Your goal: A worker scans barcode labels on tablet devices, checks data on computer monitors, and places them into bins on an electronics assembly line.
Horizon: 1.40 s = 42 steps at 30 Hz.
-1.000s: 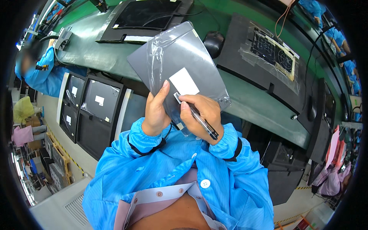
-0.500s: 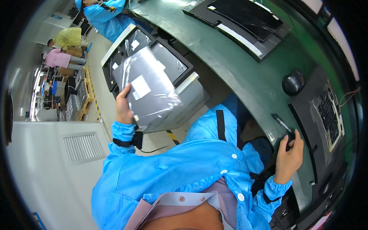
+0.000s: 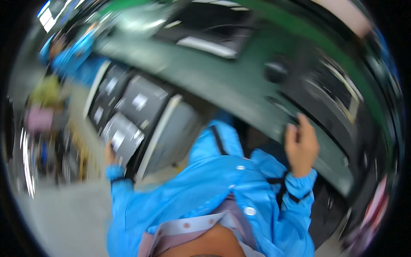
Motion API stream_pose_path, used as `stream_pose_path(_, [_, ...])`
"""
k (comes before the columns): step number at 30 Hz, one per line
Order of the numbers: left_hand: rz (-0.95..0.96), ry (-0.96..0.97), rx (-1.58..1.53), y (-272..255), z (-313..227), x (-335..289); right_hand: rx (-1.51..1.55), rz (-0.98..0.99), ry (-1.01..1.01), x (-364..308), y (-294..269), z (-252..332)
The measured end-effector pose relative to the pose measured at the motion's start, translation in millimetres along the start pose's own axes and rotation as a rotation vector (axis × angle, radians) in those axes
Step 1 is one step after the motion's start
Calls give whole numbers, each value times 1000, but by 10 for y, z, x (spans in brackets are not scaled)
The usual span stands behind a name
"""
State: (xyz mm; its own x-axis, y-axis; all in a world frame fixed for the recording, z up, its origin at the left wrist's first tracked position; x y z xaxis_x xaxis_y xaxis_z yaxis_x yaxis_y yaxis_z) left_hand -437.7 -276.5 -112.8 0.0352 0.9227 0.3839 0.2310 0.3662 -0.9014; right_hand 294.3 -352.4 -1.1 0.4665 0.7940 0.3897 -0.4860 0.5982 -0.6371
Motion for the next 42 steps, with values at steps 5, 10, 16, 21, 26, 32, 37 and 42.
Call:
stream_pose_path(5, [-577, -155, 524, -709, -1268, 574, -168, -209, -248, 4, -664, -254])
stream_pose_path(10, [-37, 233, -434, 224, -3406, 1170, -509, -461, 24, -196, -1975, -1257])
stream_pose_path(16, [124, 1015, -794, 281, -5632, 1019, -510, -408, 176, -166, -2572, -2161])
stream_pose_path(21, [243, 983, -968, 486, -6127, 948, -403, -375, 148, 14, -2411, -2399])
stream_pose_path(26, [350, 752, -964, 660, -6081, 1078, -389, -396, 203, 11, -2433, -2288])
stream_pose_path(32, [290, 794, -938, 621, -6163, 1095, -400, -404, 199, 37, -2431, -2292])
stream_pose_path(37, [316, 759, -929, 687, -6138, 1083, -406, -441, 209, 20, -2455, -2324])
stream_pose_path(42, [319, 755, -965, 642, -6148, 1073, -388, -434, 211, 18, -2455, -2311])
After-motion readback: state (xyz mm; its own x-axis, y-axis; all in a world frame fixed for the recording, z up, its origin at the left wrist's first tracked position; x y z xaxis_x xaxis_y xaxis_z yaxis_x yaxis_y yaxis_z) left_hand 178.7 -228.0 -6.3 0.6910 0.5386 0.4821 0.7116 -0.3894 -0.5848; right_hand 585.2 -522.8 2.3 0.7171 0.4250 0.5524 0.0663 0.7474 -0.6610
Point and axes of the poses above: each hand's wrist, its own x-axis towards the middle knuckle, its own y-axis out of the palm, z = x × y, the point moved 7 cm from there along x, towards the middle knuckle, and after that the axes turned 10 degrees about x, right-handed, at the moved point
